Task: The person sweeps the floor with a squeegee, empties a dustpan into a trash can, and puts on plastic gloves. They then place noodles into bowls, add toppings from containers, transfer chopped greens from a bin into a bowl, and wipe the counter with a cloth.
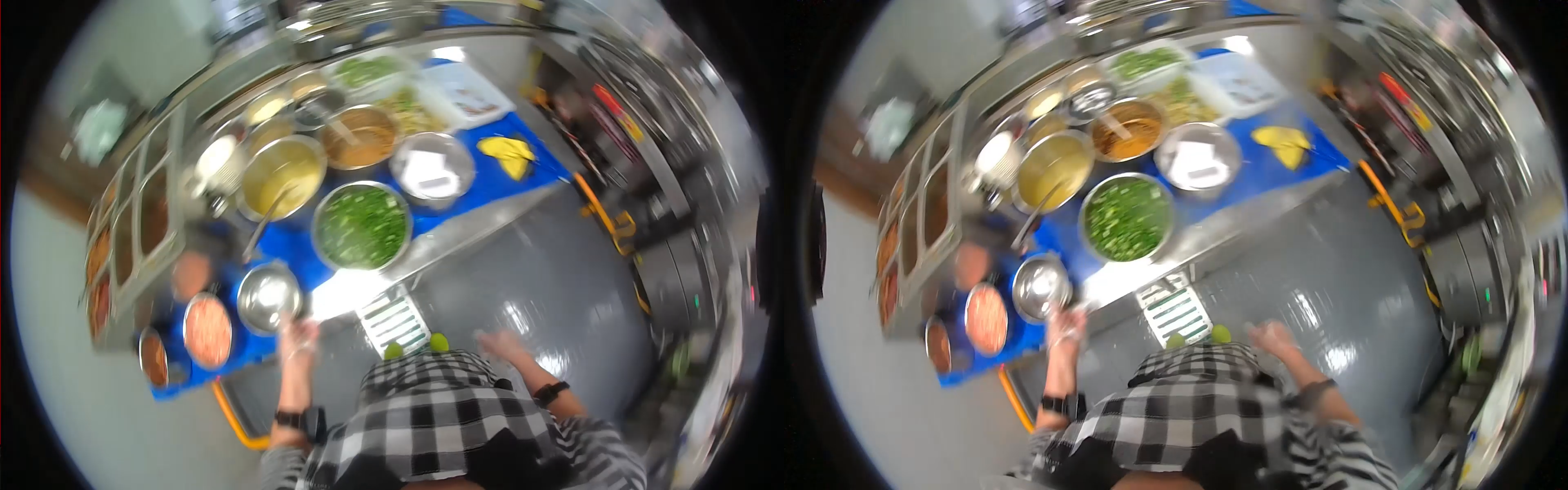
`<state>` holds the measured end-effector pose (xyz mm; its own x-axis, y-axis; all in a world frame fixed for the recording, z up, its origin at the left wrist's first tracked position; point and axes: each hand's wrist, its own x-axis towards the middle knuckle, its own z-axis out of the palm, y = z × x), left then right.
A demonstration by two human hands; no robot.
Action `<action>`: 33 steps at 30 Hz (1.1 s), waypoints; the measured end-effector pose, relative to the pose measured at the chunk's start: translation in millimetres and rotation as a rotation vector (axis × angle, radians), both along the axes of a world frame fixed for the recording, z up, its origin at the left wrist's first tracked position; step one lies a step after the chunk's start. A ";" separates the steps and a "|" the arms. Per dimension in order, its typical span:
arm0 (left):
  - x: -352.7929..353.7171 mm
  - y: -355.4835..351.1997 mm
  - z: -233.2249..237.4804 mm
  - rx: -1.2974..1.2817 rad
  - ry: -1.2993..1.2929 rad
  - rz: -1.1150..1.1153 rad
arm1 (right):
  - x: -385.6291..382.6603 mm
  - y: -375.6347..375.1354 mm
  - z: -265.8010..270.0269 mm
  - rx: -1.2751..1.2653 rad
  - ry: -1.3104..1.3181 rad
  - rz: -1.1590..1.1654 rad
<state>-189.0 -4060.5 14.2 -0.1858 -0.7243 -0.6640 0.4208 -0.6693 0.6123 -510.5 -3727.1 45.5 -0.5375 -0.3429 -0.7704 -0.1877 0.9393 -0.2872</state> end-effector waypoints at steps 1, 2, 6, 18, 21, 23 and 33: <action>9.0 10.8 27.0 -0.198 -0.044 0.062 | 3.0 7.6 -12.3 -0.034 0.000 0.067; -5.1 16.6 70.2 -0.136 -0.007 0.166 | 1.6 23.5 -23.7 -0.059 0.010 0.113; 74.1 -37.6 1.9 -0.226 -0.562 -0.183 | 20.2 74.6 -21.9 -0.273 -0.037 -0.030; -46.6 11.2 35.2 -0.545 -0.988 -0.435 | 5.5 201.3 -47.3 -0.094 -0.177 -0.199; -93.3 62.5 37.0 -0.572 -0.930 -0.539 | -6.0 238.9 -21.7 -0.051 -0.027 0.158; -123.9 101.3 36.5 -0.569 -0.883 -0.615 | -8.4 285.3 -61.5 -0.136 -0.053 -0.019; -236.4 235.2 13.1 -0.474 -0.709 -1.058 | -56.7 491.8 -170.6 0.237 -0.489 -0.133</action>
